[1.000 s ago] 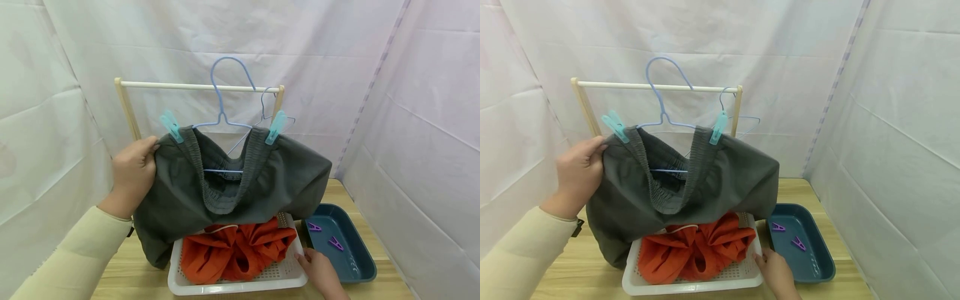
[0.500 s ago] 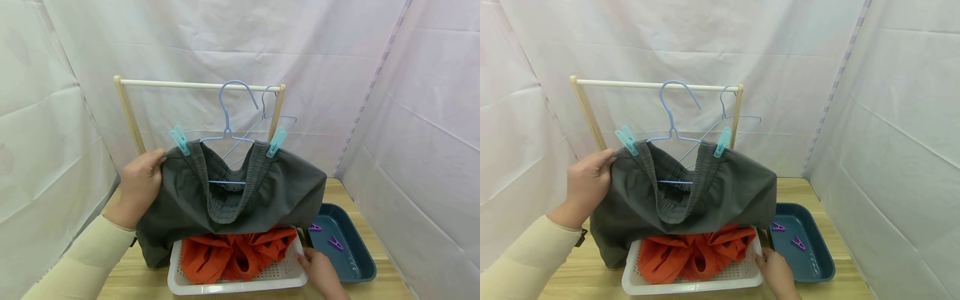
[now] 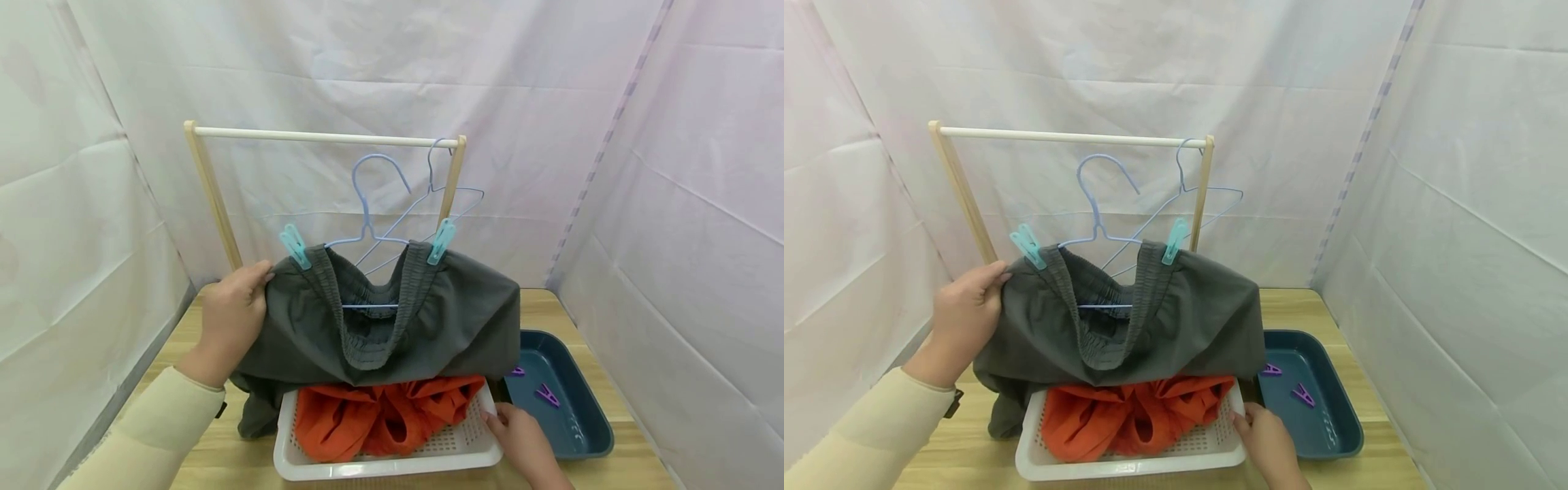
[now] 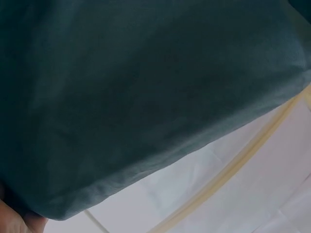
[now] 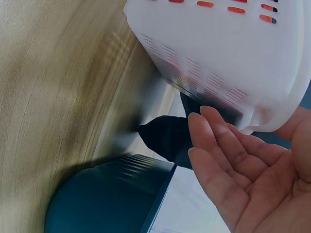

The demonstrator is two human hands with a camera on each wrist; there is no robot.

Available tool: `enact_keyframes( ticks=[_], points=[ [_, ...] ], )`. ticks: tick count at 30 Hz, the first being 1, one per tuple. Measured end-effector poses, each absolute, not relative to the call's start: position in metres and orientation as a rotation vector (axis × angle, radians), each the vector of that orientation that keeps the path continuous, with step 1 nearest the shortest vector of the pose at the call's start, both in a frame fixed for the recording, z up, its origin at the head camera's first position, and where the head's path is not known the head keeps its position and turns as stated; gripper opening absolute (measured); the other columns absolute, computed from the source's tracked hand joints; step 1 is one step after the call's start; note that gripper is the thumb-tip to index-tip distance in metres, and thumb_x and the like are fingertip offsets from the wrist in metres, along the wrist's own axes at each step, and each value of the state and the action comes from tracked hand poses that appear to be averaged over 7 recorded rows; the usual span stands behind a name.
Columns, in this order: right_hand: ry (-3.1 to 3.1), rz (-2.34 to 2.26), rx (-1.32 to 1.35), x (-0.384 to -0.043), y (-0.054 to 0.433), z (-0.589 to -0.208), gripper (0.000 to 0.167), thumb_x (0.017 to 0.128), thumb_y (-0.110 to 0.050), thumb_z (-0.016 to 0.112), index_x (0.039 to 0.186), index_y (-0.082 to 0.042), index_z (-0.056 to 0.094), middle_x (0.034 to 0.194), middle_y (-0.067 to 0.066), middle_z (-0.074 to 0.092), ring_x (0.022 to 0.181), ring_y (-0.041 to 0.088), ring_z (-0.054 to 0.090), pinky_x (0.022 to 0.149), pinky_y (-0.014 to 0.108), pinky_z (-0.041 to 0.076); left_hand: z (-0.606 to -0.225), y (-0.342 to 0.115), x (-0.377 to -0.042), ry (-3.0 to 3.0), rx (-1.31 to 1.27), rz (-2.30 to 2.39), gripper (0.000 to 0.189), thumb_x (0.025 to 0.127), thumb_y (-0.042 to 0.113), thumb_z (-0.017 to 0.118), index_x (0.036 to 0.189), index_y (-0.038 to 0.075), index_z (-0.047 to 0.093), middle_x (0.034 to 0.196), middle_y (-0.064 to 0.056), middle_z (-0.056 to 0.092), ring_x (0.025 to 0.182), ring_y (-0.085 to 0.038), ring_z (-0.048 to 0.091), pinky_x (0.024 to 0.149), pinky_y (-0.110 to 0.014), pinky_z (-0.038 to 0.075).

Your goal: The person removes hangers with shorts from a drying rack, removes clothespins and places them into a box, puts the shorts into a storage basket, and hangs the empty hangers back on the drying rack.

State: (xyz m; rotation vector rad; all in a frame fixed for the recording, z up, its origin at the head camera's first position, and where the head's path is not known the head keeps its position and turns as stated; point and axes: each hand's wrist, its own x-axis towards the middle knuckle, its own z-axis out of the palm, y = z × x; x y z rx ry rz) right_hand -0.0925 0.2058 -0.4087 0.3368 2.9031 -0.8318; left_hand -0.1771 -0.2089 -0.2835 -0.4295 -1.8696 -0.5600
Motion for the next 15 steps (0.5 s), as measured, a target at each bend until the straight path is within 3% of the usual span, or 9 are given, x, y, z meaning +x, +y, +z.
enact_keyframes(
  ticks=[15],
  points=[
    [2.880,-0.834,0.354,-0.094,0.205,-0.408,0.044,0.092,-0.030,0.066,0.112,0.009,0.064,0.095,0.012,0.069,0.081,0.019,0.063,0.074,0.047,0.055,-0.312,-0.205,-0.173,-1.877,-0.491,-0.576,0.014,0.081,-0.012,0.063,0.087,0.000,0.068,0.078,-0.016,0.068,0.067,-0.033,0.066,0.057,-0.047,0.053]
  ],
)
